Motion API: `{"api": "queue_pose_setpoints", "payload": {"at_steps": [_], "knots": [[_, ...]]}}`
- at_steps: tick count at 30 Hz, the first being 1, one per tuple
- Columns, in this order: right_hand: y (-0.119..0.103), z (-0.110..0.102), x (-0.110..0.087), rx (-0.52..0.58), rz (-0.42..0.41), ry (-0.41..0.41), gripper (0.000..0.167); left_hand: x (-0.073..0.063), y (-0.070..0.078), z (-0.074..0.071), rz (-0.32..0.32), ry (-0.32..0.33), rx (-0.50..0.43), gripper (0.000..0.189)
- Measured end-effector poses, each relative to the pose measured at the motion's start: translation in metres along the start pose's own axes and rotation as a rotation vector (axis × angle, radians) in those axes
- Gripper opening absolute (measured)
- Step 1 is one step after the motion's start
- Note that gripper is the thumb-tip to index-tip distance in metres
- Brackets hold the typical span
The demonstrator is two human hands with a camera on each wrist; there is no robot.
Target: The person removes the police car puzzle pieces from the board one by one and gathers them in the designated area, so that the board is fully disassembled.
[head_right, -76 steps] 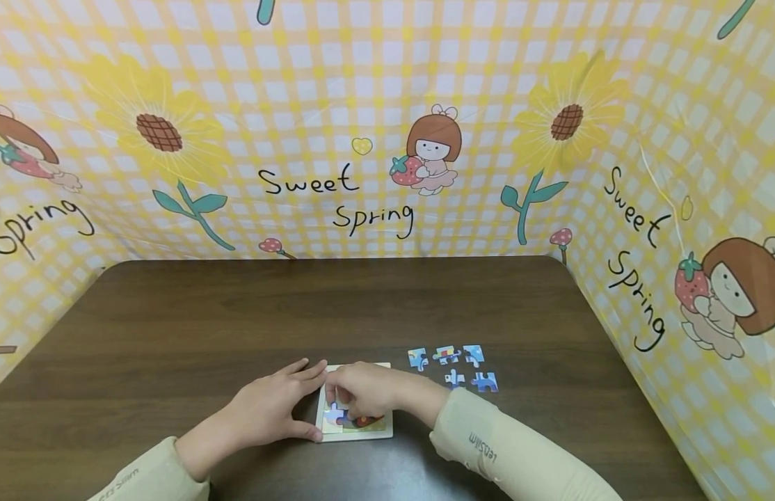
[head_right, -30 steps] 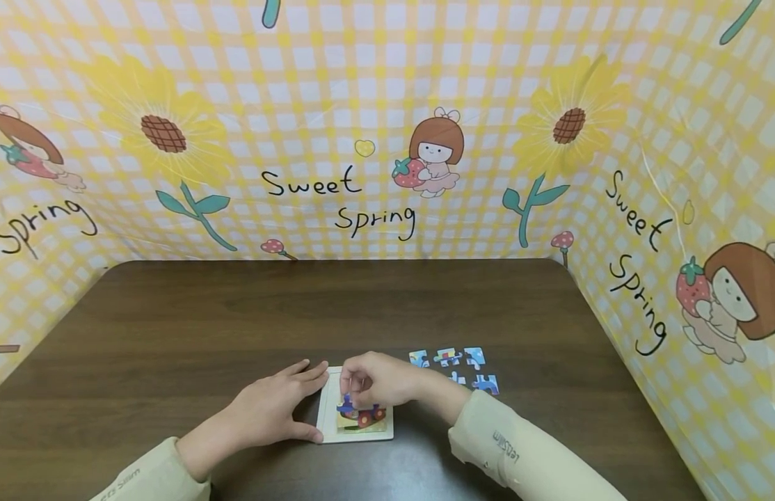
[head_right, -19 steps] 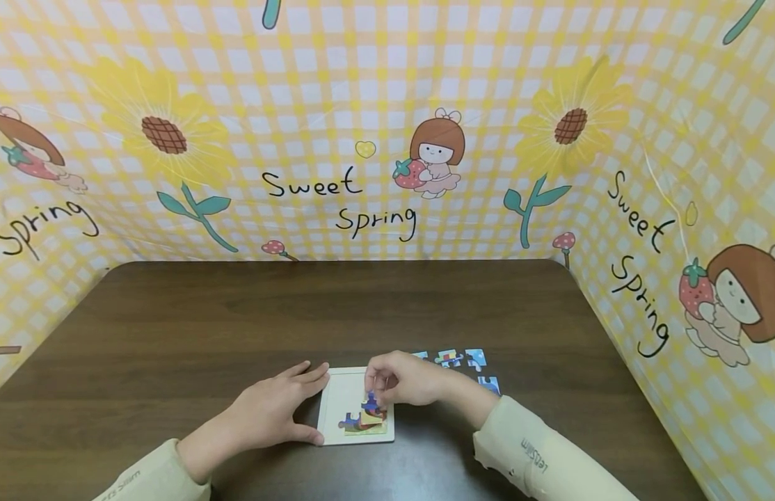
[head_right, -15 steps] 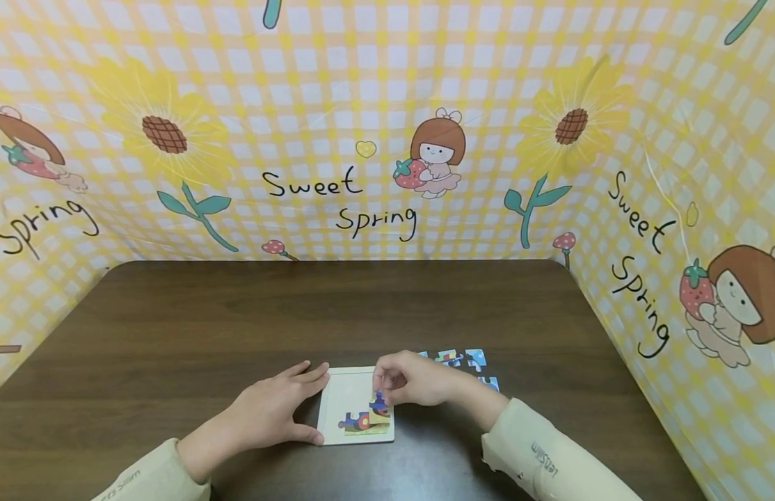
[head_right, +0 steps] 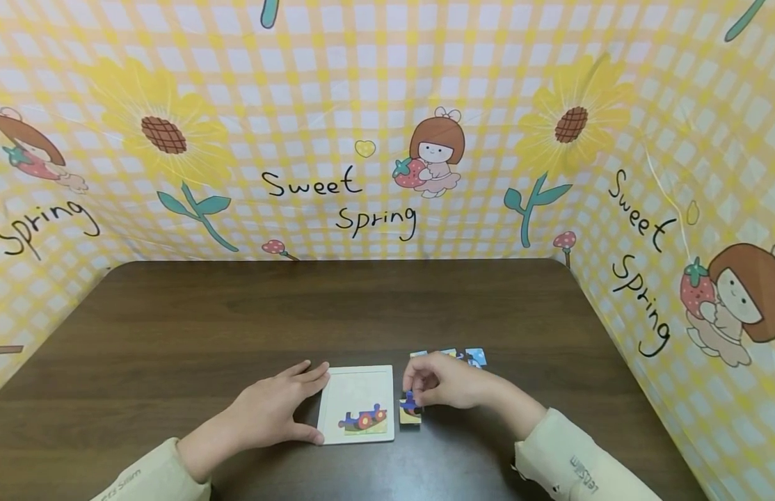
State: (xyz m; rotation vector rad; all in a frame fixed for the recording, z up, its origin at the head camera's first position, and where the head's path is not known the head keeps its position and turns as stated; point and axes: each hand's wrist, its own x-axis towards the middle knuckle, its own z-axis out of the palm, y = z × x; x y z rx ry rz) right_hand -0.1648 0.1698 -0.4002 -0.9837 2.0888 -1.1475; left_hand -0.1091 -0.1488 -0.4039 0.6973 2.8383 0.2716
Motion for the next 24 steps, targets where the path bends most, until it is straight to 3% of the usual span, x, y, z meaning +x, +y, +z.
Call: {"api": "queue_pose_setpoints", "payload": {"at_steps": [11,18,24], "knots": [[0.008,-0.007,-0.021,-0.017,-0.001,0.012,0.008,0.000,0.001,-0.002,-0.009,-0.015,-0.003,0.095],[0.011,-0.004,-0.024,0.002,0.003,-0.007,0.009,0.000,0.001,0.000,-0.004,-0.007,0.003,0.095],[0.010,-0.002,-0.025,-0.048,0.017,-0.004,0.009,0.001,0.000,0.000,-0.001,-0.005,0.003,0.096]]}}
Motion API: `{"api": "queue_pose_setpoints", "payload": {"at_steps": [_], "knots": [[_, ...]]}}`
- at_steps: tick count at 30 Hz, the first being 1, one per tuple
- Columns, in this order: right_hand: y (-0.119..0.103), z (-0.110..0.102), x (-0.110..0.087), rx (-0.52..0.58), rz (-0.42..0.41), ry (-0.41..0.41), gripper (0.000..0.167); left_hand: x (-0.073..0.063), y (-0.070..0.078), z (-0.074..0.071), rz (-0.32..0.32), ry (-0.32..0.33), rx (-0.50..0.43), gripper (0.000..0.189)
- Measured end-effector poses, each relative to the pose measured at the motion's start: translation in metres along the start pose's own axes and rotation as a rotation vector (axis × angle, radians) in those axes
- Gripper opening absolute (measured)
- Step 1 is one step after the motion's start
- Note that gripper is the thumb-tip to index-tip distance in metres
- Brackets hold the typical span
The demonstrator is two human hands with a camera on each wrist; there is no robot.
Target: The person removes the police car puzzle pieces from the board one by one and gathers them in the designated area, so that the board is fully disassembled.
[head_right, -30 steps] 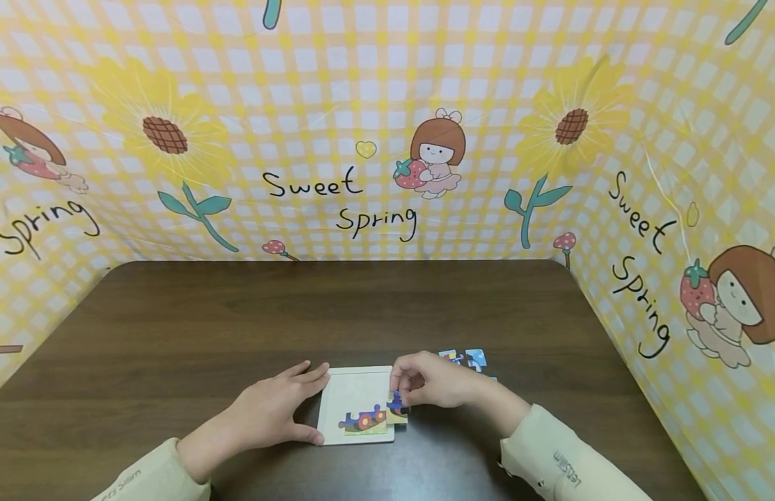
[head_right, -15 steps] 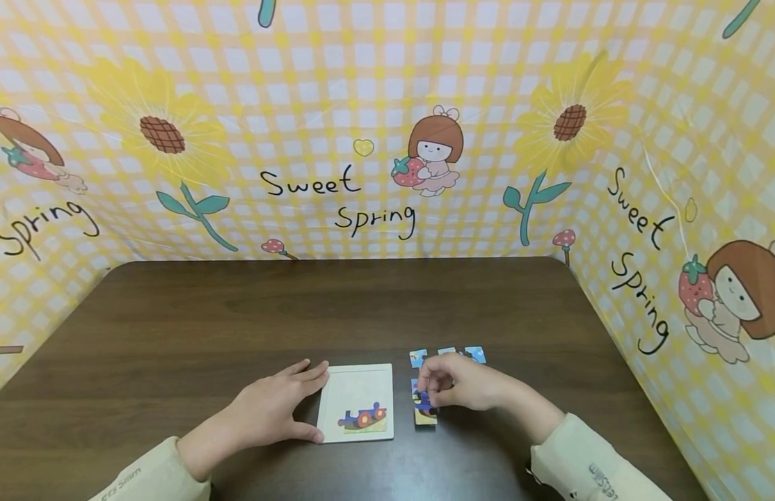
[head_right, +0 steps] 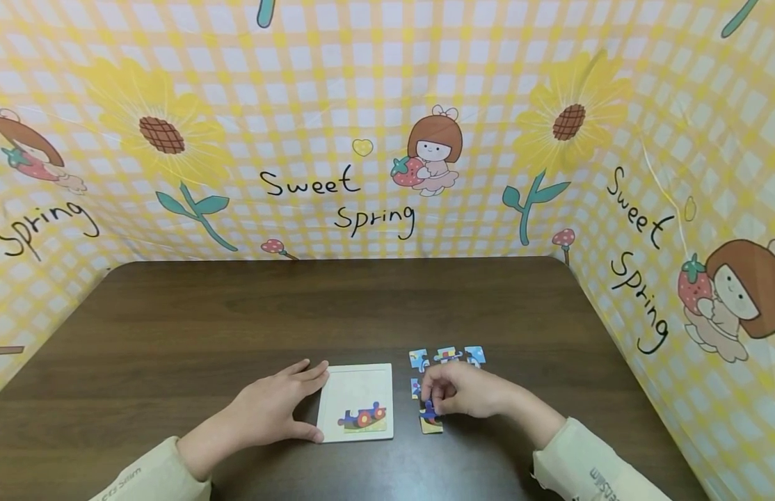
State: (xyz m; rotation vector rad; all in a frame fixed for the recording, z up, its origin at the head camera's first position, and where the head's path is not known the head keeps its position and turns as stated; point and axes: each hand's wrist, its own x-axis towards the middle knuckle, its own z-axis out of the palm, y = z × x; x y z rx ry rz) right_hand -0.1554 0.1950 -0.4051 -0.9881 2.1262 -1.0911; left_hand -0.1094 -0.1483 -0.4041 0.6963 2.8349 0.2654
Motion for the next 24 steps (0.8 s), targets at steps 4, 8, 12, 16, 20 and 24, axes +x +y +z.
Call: {"api": "queue_pose_setpoints", "payload": {"at_steps": [4,8,12,16,20,24], "knots": [[-0.001,0.000,0.000,-0.048,0.020,0.017,0.010,0.000,0.000,0.000,0.003,0.001,-0.004,0.095],[-0.002,-0.002,-0.001,-0.103,0.034,0.052,0.011,-0.001,0.000,-0.001,0.006,0.004,-0.004,0.095],[-0.004,-0.005,0.001,-0.131,0.028,0.079,0.010,-0.001,0.000,-0.001,-0.001,0.000,-0.001,0.095],[-0.007,-0.005,0.007,-0.133,0.012,0.089,0.008,-0.001,0.000,0.000,-0.003,-0.001,0.001,0.095],[-0.013,-0.001,0.019,-0.140,0.015,0.085,0.007,-0.001,0.000,0.000,-0.004,-0.006,-0.002,0.095],[-0.019,0.004,0.034,-0.153,-0.008,0.063,0.008,-0.001,0.000,0.000,-0.010,-0.010,-0.004,0.095]]}}
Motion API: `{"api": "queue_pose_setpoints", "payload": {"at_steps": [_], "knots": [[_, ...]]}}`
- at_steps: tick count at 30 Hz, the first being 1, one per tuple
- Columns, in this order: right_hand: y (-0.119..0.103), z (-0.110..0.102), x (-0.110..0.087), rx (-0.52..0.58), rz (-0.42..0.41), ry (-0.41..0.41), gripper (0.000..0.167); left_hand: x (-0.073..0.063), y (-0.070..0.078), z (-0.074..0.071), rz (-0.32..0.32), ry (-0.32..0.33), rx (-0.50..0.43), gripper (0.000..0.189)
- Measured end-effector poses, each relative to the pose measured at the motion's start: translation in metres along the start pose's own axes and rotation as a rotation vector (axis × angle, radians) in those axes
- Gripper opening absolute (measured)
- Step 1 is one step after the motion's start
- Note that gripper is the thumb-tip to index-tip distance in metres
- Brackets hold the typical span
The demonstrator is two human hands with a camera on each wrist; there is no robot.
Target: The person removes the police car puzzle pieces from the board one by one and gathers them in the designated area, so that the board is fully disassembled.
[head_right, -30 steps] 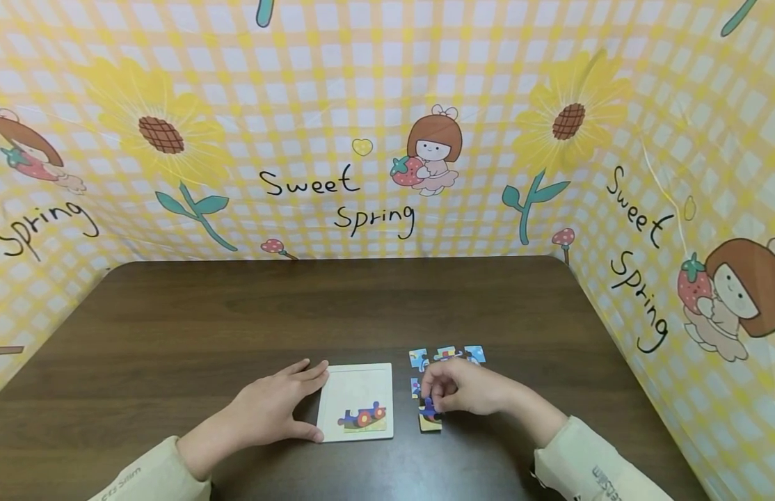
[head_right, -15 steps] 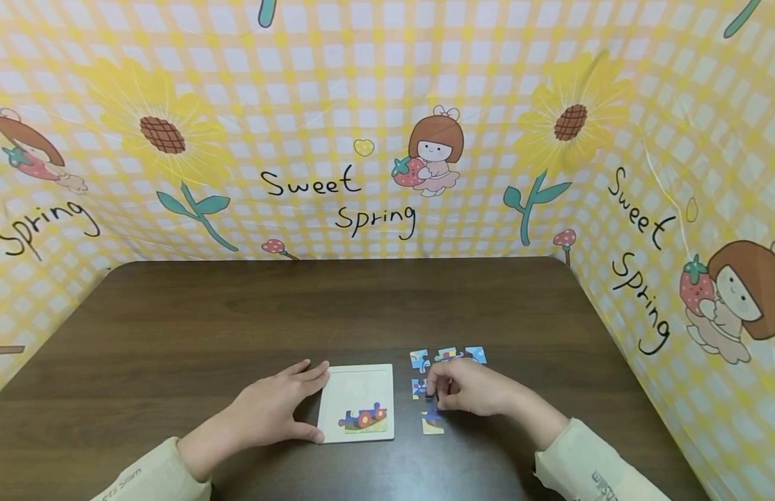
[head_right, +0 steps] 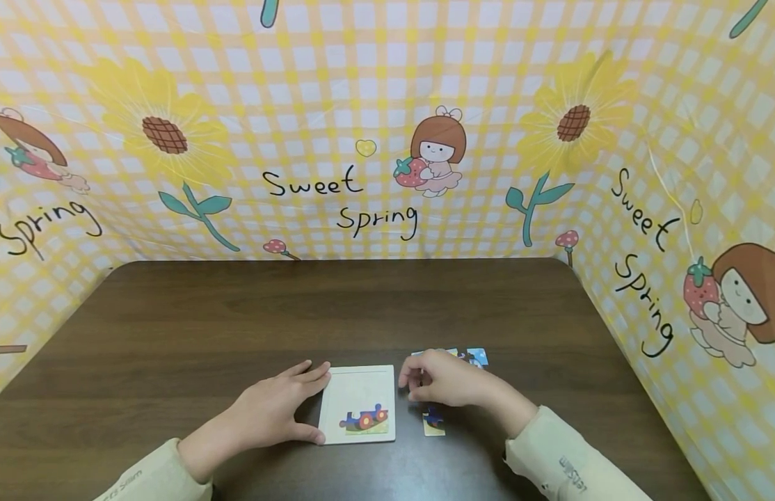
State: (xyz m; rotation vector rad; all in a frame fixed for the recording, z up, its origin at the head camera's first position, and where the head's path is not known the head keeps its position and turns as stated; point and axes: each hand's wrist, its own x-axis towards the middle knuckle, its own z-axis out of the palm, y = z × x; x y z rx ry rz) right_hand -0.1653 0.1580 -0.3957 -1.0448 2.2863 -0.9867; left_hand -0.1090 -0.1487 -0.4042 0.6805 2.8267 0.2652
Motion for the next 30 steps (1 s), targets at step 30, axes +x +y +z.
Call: {"api": "queue_pose_setpoints", "payload": {"at_steps": [30], "knots": [[-0.027,0.037,0.048,-0.203,-0.065,-0.192,0.023,0.000,0.002,-0.001,0.003,0.025,-0.018,0.095]]}}
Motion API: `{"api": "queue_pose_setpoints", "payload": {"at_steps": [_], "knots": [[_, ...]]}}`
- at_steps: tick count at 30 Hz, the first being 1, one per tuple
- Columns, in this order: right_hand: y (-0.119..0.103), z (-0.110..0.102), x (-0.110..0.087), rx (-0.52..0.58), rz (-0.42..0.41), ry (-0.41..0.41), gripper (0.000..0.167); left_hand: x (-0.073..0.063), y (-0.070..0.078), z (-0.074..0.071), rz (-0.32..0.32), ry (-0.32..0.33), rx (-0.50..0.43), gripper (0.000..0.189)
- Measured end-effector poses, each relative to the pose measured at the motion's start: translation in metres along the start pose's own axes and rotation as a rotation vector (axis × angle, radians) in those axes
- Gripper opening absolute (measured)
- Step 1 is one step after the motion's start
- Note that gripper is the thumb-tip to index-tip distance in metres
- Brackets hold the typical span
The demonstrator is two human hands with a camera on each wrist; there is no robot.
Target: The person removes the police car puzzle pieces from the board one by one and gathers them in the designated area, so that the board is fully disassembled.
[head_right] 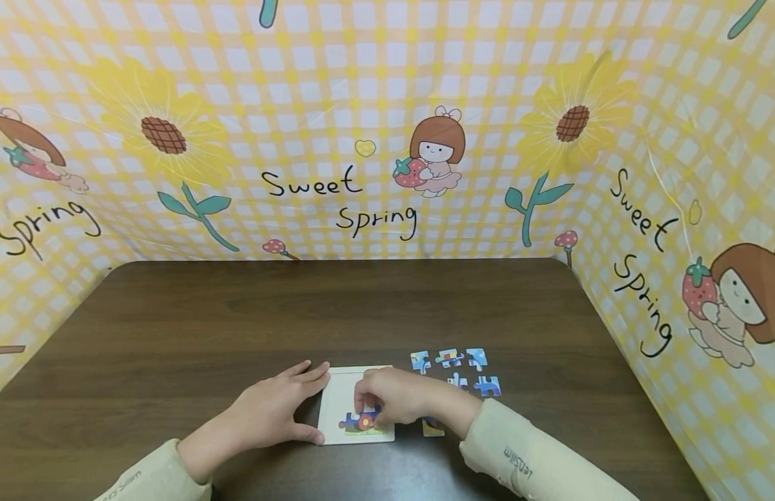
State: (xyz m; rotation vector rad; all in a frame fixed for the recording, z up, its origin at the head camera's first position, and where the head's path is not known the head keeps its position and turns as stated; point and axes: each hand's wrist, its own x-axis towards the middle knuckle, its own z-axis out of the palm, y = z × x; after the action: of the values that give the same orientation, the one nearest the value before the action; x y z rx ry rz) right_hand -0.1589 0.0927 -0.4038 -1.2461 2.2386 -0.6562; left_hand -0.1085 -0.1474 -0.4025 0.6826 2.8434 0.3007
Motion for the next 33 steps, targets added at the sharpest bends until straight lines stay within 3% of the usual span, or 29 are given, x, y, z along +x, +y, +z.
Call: {"api": "queue_pose_setpoints", "payload": {"at_steps": [9,20,33], "knots": [[-0.0011,0.0015,0.0003,0.036,0.028,0.022,0.022,0.0002,-0.0003,-0.0002,-0.003,-0.011,-0.001,0.095],[0.0003,0.0006,-0.0032,0.129,-0.018,0.063,0.013,0.0005,-0.0012,0.0002,0.006,-0.012,-0.004,0.094],[0.0003,-0.0005,0.0020,0.276,-0.028,0.035,0.009,-0.0003,-0.0013,0.0003,0.013,0.001,0.003,0.094]]}}
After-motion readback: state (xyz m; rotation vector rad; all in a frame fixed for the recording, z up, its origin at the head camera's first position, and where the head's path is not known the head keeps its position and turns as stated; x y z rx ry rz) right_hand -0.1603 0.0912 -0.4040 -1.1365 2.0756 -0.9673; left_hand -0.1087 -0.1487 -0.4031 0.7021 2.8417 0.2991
